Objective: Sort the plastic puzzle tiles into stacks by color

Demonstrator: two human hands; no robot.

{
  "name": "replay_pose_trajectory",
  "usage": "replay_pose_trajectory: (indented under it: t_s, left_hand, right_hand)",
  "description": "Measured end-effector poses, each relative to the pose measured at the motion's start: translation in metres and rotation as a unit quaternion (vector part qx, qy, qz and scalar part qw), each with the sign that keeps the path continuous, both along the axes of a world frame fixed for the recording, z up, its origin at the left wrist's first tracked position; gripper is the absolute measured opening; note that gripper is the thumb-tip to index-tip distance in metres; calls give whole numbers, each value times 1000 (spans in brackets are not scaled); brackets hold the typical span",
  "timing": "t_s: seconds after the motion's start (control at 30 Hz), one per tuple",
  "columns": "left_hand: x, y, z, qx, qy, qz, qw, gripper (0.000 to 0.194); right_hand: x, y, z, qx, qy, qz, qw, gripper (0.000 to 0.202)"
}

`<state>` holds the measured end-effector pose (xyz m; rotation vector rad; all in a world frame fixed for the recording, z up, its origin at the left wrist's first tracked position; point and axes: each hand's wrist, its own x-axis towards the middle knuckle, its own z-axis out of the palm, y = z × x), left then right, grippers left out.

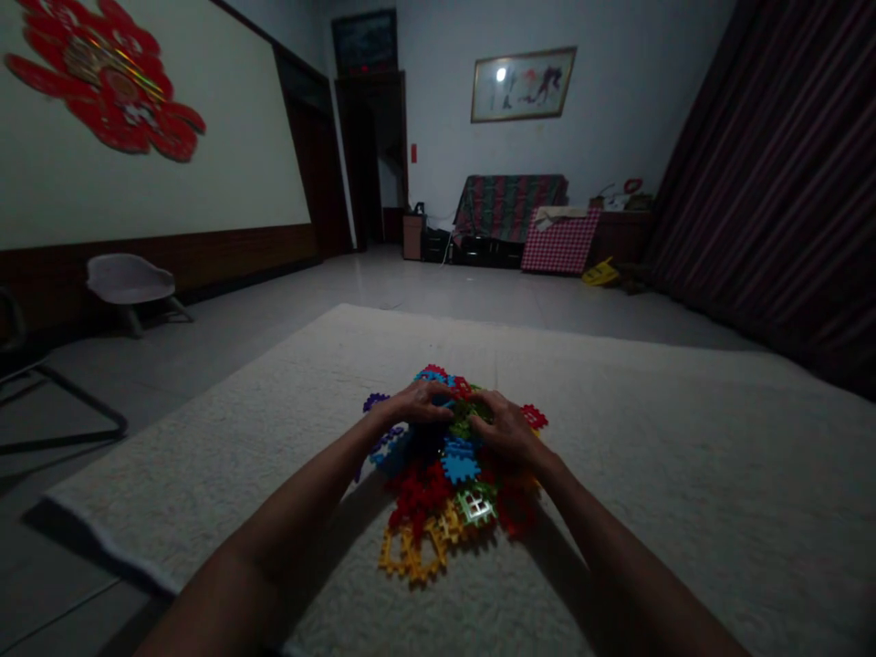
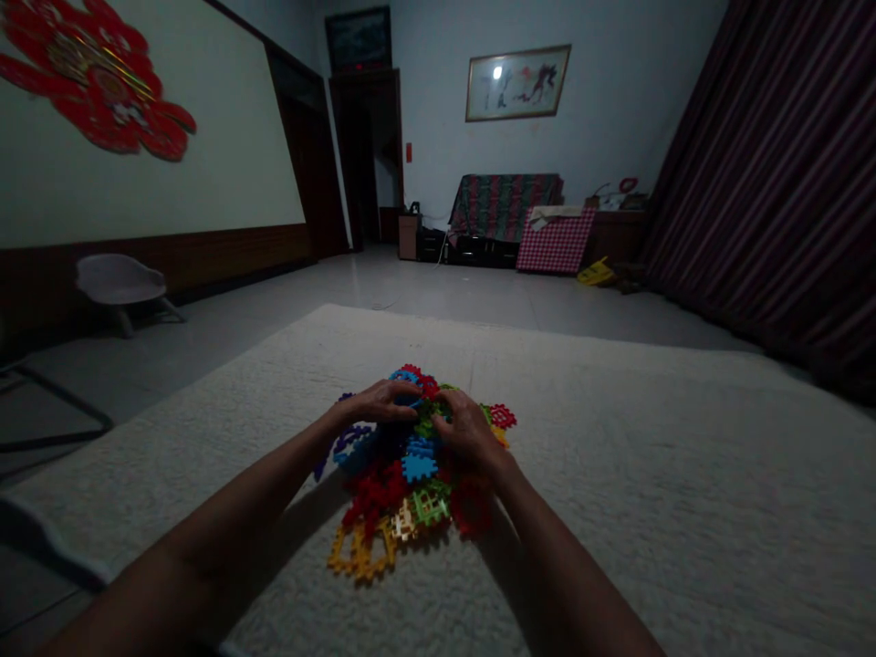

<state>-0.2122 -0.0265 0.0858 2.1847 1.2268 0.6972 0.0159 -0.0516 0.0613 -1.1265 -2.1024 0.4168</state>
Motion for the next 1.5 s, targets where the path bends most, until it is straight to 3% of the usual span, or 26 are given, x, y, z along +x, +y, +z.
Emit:
replay_pose_trajectory:
  t_s: [0.3, 0.5, 0.6, 0.7, 0.9, 1.03, 1.17, 1.3, 1.4, 1.5]
  left_hand:
    - [-2, -83, -35, 142, 70, -17, 987, 63]
    - [-1, -139, -56, 112, 151, -50, 981, 99]
    - [-1, -150, -70, 112, 175, -68, 976, 104]
    - [-3, -145, -79, 137, 172, -54, 974, 93]
    - [-7, -110, -85, 181, 131, 0, 975, 71]
    - [-8, -89, -93, 211, 91, 32, 973, 55]
    - [0, -63, -97, 200, 48, 77, 976, 56]
    - [14, -40, -86, 175, 5, 131, 976, 60]
    - [5, -34, -68, 186, -32, 126, 974, 65]
    - [-28, -35, -51, 155, -46, 154, 975, 65]
  right_hand:
    - [15, -72, -14, 58, -63, 31, 996, 37]
    - [37, -109, -38, 65, -132, -18, 989, 82]
    - [39, -113, -53, 44, -121, -29, 991, 85]
    - [30, -111, -61, 56, -79, -41, 994, 79]
    - [10, -99, -59, 84, -23, -52, 995, 68]
    - [0, -79, -56, 116, 27, -38, 992, 56]
    - [-14, -47, -47, 129, 47, -71, 988, 41]
    - [-23, -22, -32, 110, 42, -132, 984, 35]
    - [-24, -31, -22, 131, 29, -171, 976, 38]
    - [-31, -65, -21, 169, 10, -86, 982, 44]
